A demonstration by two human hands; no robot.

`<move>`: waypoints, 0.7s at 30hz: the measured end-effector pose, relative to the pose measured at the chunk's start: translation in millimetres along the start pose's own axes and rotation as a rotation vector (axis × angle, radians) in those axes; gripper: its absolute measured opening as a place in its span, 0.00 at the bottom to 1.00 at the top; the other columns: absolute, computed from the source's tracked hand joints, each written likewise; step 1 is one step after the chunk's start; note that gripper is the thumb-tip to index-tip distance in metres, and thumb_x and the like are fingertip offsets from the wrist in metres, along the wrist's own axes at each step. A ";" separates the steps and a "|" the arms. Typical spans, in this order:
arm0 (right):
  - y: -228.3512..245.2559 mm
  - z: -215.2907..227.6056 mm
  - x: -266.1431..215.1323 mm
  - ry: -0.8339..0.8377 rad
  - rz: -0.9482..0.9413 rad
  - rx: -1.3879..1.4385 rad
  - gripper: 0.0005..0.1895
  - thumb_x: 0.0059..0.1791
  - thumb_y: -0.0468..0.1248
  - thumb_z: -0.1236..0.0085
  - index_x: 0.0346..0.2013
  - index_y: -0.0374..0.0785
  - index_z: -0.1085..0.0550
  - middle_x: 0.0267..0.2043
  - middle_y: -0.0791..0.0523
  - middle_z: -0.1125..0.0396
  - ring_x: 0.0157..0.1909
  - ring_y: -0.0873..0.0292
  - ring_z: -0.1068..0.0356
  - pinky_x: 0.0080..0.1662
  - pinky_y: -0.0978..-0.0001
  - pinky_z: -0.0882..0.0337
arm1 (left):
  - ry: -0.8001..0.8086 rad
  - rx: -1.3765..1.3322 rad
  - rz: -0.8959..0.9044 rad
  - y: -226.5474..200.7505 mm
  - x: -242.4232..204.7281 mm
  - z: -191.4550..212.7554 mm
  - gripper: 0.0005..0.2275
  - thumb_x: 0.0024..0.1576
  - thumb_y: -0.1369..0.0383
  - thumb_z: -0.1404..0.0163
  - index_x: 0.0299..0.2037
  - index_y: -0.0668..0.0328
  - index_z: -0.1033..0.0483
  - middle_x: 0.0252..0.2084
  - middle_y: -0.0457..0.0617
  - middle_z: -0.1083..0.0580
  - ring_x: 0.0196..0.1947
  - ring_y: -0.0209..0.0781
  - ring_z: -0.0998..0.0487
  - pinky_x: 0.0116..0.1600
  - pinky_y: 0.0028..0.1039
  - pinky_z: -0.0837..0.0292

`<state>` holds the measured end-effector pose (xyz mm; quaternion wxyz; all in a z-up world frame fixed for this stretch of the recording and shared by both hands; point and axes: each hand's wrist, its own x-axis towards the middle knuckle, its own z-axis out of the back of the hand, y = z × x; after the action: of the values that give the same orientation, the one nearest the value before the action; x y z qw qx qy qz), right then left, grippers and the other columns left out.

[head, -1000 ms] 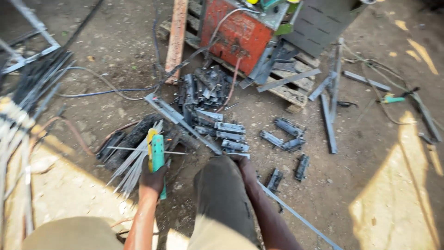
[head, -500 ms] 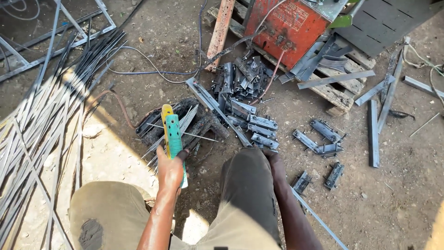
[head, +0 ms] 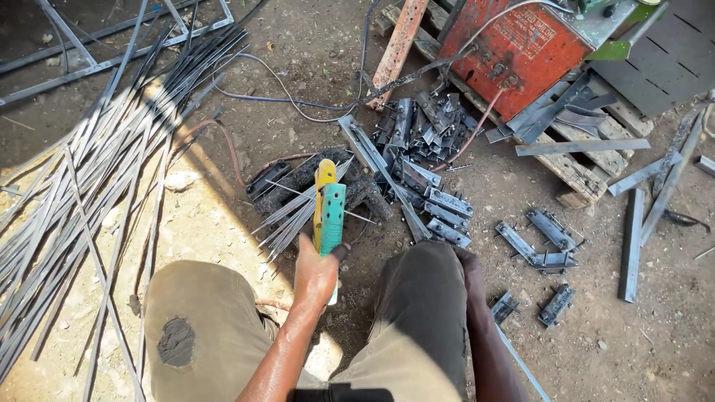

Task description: Welding small metal components together using a stick welder in an outdoor fabrication area.

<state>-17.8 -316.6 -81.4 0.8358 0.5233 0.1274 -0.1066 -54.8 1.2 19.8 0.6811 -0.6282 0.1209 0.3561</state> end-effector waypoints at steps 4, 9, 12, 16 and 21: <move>0.9 -4.2 -1.6 0.003 -0.009 0.002 0.11 0.47 0.38 0.44 0.36 0.41 0.15 0.33 0.48 0.23 0.40 0.50 0.26 0.45 0.57 0.30 | 0.011 0.042 0.028 4.4 0.6 -4.1 0.35 0.53 0.60 0.42 0.70 0.53 0.45 0.41 0.61 0.24 0.22 0.51 0.21 0.32 0.37 0.20; 1.4 -7.3 0.7 0.006 -0.016 0.013 0.11 0.47 0.38 0.44 0.35 0.41 0.16 0.33 0.49 0.23 0.40 0.51 0.26 0.45 0.57 0.30 | 0.029 0.021 0.041 6.5 4.6 -2.2 0.36 0.55 0.61 0.43 0.73 0.52 0.48 0.44 0.63 0.25 0.31 0.54 0.19 0.36 0.37 0.19; -1.3 -8.1 2.6 0.005 -0.023 0.022 0.11 0.47 0.37 0.45 0.35 0.41 0.16 0.32 0.49 0.23 0.40 0.51 0.26 0.44 0.58 0.30 | 0.040 0.022 0.045 2.6 2.8 -1.2 0.37 0.55 0.61 0.43 0.74 0.54 0.50 0.48 0.66 0.26 0.37 0.56 0.19 0.39 0.39 0.18; -8.1 -7.6 8.5 -0.004 -0.033 0.037 0.10 0.47 0.37 0.45 0.35 0.41 0.16 0.32 0.49 0.23 0.39 0.52 0.26 0.44 0.58 0.30 | 0.068 0.040 0.041 -19.8 -14.9 0.9 0.37 0.56 0.61 0.45 0.74 0.56 0.51 0.54 0.68 0.28 0.43 0.59 0.19 0.44 0.41 0.18; -76.4 -13.2 31.6 -0.011 -0.045 0.058 0.10 0.47 0.37 0.45 0.35 0.41 0.16 0.32 0.49 0.24 0.39 0.52 0.26 0.44 0.59 0.31 | 0.064 0.021 -0.011 12.5 14.9 -5.5 0.35 0.57 0.62 0.44 0.73 0.60 0.49 0.41 0.61 0.26 0.31 0.50 0.20 0.35 0.34 0.22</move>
<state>-13.1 -338.9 -162.0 0.8183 0.5438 0.1312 -0.1320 -50.5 0.4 0.0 0.6855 -0.6327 0.1427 0.3307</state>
